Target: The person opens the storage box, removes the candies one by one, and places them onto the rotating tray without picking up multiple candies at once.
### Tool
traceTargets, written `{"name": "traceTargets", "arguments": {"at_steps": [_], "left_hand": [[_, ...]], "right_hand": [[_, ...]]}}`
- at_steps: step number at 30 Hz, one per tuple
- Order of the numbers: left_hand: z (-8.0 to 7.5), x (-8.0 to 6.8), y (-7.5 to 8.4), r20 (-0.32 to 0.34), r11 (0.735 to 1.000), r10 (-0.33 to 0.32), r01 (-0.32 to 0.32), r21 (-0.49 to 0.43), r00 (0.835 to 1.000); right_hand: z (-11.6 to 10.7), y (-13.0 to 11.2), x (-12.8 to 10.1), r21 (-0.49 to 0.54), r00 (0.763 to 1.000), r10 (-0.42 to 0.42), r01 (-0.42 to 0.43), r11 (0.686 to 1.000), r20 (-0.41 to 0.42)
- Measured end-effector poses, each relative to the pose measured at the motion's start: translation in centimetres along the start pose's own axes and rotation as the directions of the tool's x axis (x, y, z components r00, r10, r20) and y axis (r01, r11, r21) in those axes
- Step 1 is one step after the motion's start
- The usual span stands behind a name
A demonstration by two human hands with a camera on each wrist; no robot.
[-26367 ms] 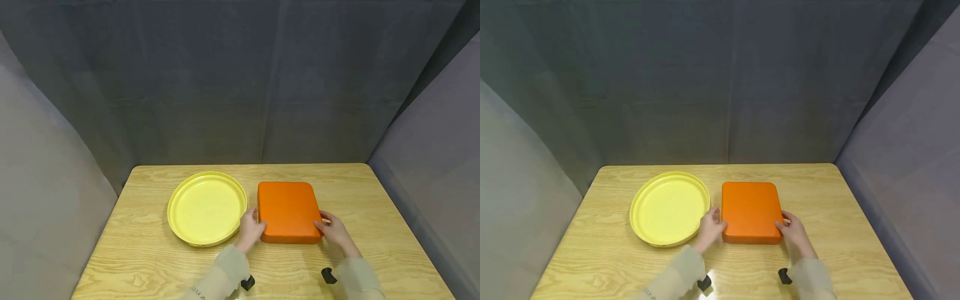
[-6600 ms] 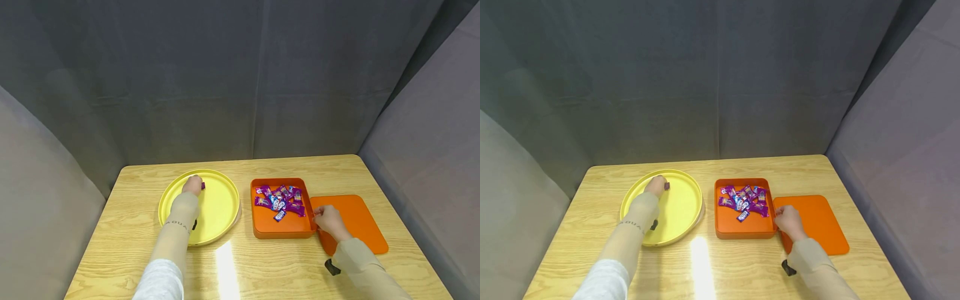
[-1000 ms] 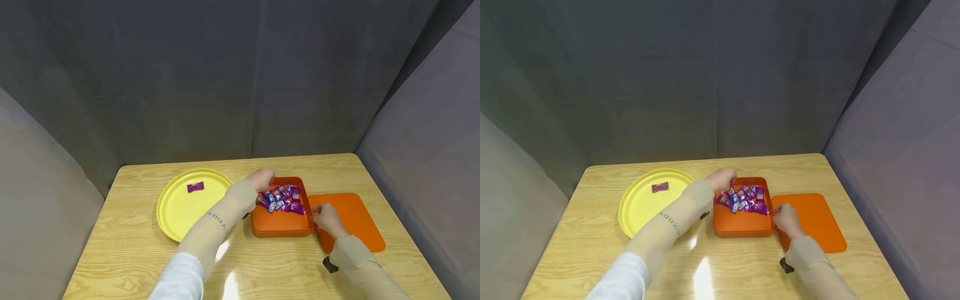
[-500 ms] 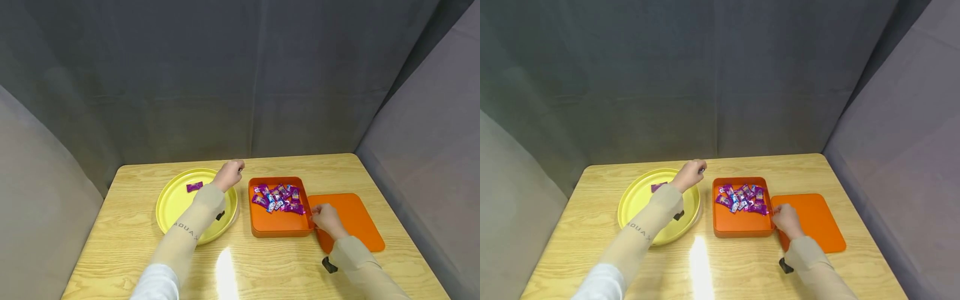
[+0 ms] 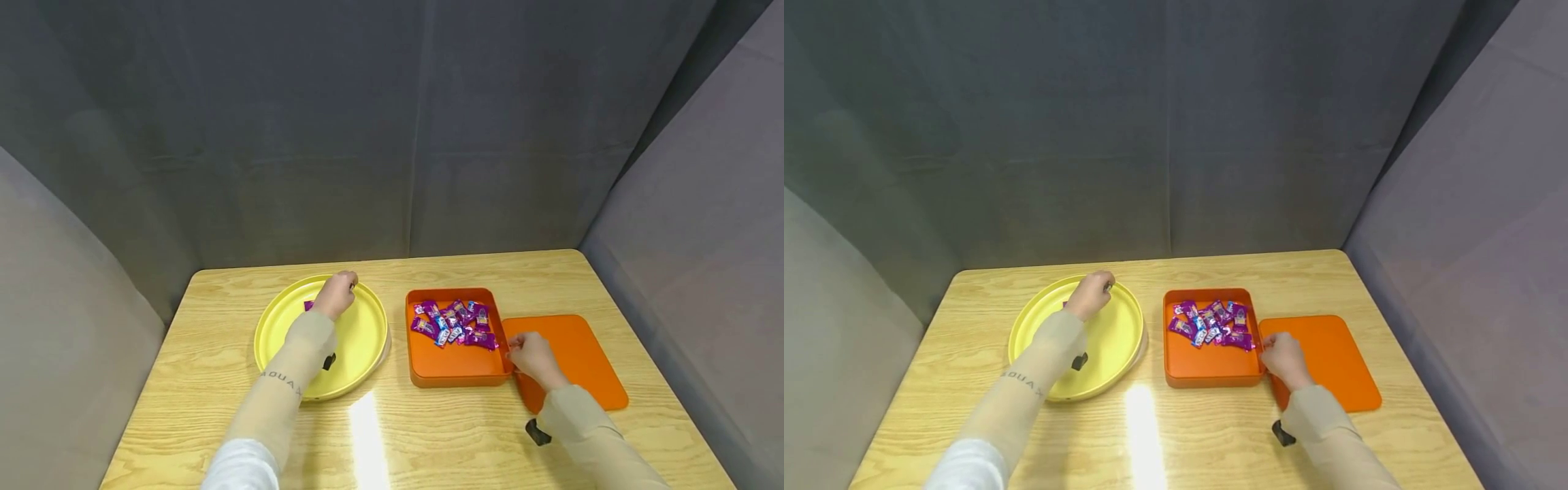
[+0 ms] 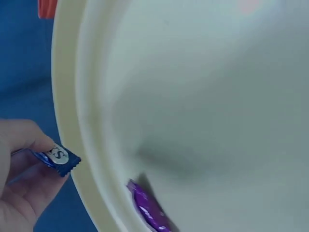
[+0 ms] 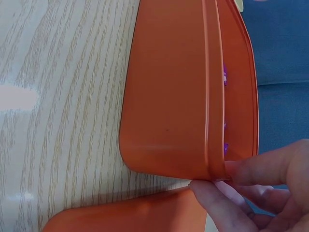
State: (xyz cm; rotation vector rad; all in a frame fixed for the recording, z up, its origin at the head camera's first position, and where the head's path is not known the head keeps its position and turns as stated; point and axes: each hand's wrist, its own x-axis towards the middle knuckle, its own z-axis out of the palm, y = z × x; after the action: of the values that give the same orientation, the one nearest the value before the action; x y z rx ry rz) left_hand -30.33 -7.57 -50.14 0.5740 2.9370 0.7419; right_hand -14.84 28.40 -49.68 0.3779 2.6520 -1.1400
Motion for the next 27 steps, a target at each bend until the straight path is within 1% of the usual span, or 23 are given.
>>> {"name": "traceTargets", "arguments": {"at_steps": [2, 5, 10, 17, 19, 25, 27], "left_hand": [[0.0, 0.0, -0.5, 0.045, 0.999, -0.04, 0.039, 0.01, 0.998], [0.1, 0.1, -1.0, 0.098, 0.996, -0.09, 0.087, 0.036, 0.991], [0.5, 0.2, -1.7, 0.135, 0.989, -0.148, 0.145, 0.035, 0.98], [1.4, 0.3, -2.1, 0.138, 0.985, -0.168, 0.17, -0.005, 0.976], [1.6, 0.3, -2.3, 0.135, 0.983, -0.182, 0.185, -0.01, 0.974], [1.9, 0.2, -2.3, 0.122, 0.972, -0.229, 0.234, -0.026, 0.966], [2.0, 0.2, -2.4, 0.119, 0.971, -0.231, 0.236, -0.024, 0.965]], "right_hand": [[0.0, 0.0, 0.0, -0.006, 1.0, -0.004, 0.004, 1.0, -0.005], [0.1, 0.1, 0.1, -0.004, 1.0, -0.006, 0.006, 1.0, -0.007], [0.2, 0.2, 0.1, 0.0, 1.0, -0.004, 0.004, 1.0, -0.002], [0.2, 0.2, 0.2, -0.011, 1.0, -0.009, 0.009, 1.0, -0.01], [0.2, 0.2, 0.2, -0.008, 1.0, -0.003, 0.002, 1.0, -0.01], [0.2, 0.1, 0.2, -0.003, 1.0, 0.004, -0.004, 1.0, -0.005], [0.2, 0.1, 0.1, -0.004, 1.0, 0.003, -0.003, 1.0, -0.006]]}}
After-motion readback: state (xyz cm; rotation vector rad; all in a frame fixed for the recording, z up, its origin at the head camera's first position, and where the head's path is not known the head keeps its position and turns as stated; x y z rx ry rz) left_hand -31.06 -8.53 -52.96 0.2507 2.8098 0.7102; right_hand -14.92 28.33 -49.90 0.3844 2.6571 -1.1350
